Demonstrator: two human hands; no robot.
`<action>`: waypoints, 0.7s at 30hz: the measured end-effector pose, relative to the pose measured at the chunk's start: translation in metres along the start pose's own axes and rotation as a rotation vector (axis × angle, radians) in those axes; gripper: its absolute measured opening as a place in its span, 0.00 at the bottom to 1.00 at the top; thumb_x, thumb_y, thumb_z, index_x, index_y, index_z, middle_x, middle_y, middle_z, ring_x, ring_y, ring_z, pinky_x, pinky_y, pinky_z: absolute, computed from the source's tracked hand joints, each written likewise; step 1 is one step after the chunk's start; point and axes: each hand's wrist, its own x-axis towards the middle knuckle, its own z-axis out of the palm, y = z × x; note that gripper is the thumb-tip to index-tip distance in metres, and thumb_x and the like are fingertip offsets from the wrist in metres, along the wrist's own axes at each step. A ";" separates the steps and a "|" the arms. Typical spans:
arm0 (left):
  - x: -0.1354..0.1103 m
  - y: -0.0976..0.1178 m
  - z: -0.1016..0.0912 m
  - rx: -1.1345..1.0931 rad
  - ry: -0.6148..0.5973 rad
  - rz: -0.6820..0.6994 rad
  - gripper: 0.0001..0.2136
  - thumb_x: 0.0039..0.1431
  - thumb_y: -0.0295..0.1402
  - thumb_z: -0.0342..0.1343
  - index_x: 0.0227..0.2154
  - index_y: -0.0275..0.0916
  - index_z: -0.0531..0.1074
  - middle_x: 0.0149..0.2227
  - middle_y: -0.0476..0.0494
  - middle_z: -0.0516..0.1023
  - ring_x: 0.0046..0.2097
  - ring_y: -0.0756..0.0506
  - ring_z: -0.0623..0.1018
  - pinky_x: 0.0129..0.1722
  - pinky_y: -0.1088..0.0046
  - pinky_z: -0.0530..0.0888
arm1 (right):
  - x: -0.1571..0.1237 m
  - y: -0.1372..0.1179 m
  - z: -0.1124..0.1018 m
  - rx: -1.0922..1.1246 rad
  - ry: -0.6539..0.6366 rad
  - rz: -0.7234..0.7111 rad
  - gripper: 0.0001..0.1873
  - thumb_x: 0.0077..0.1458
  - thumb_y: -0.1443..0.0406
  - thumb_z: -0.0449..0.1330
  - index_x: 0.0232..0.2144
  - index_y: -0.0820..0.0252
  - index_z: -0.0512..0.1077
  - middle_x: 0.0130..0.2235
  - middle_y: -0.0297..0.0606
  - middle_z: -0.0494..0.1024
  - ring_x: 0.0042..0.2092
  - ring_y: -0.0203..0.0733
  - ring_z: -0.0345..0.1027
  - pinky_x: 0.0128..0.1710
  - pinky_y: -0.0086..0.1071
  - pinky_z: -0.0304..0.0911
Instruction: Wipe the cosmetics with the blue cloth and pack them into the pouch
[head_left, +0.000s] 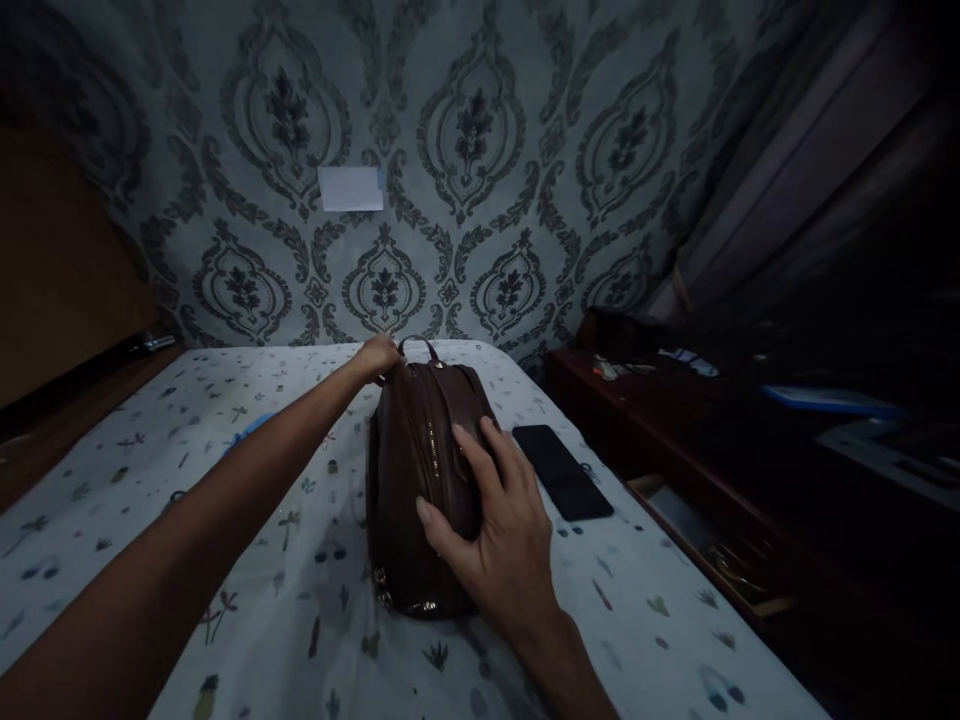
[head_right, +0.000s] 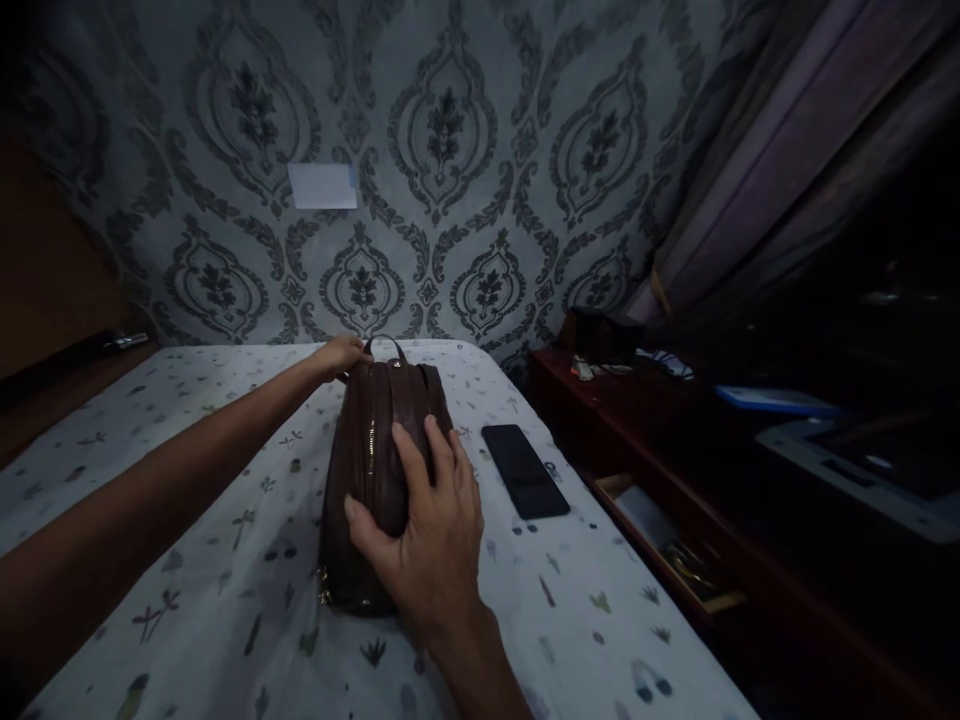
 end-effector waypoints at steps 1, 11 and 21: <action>-0.001 0.000 0.000 0.004 0.025 0.018 0.05 0.59 0.29 0.60 0.30 0.35 0.71 0.21 0.52 0.69 0.23 0.51 0.71 0.28 0.72 0.75 | 0.000 0.000 0.000 0.002 0.001 0.000 0.31 0.57 0.52 0.61 0.61 0.53 0.66 0.65 0.48 0.66 0.65 0.63 0.61 0.59 0.61 0.64; -0.014 0.013 -0.005 0.133 0.089 0.169 0.04 0.54 0.28 0.59 0.27 0.38 0.69 0.21 0.51 0.66 0.23 0.50 0.68 0.22 0.77 0.64 | 0.001 0.000 0.000 0.018 0.015 -0.009 0.32 0.57 0.50 0.61 0.61 0.53 0.67 0.64 0.50 0.67 0.64 0.64 0.62 0.58 0.62 0.65; -0.009 0.058 -0.001 0.311 -0.123 0.155 0.09 0.48 0.35 0.66 0.31 0.38 0.77 0.28 0.45 0.76 0.32 0.45 0.76 0.33 0.71 0.71 | 0.003 -0.005 -0.007 0.057 -0.069 0.087 0.34 0.53 0.48 0.65 0.60 0.51 0.68 0.67 0.52 0.62 0.65 0.66 0.61 0.57 0.63 0.66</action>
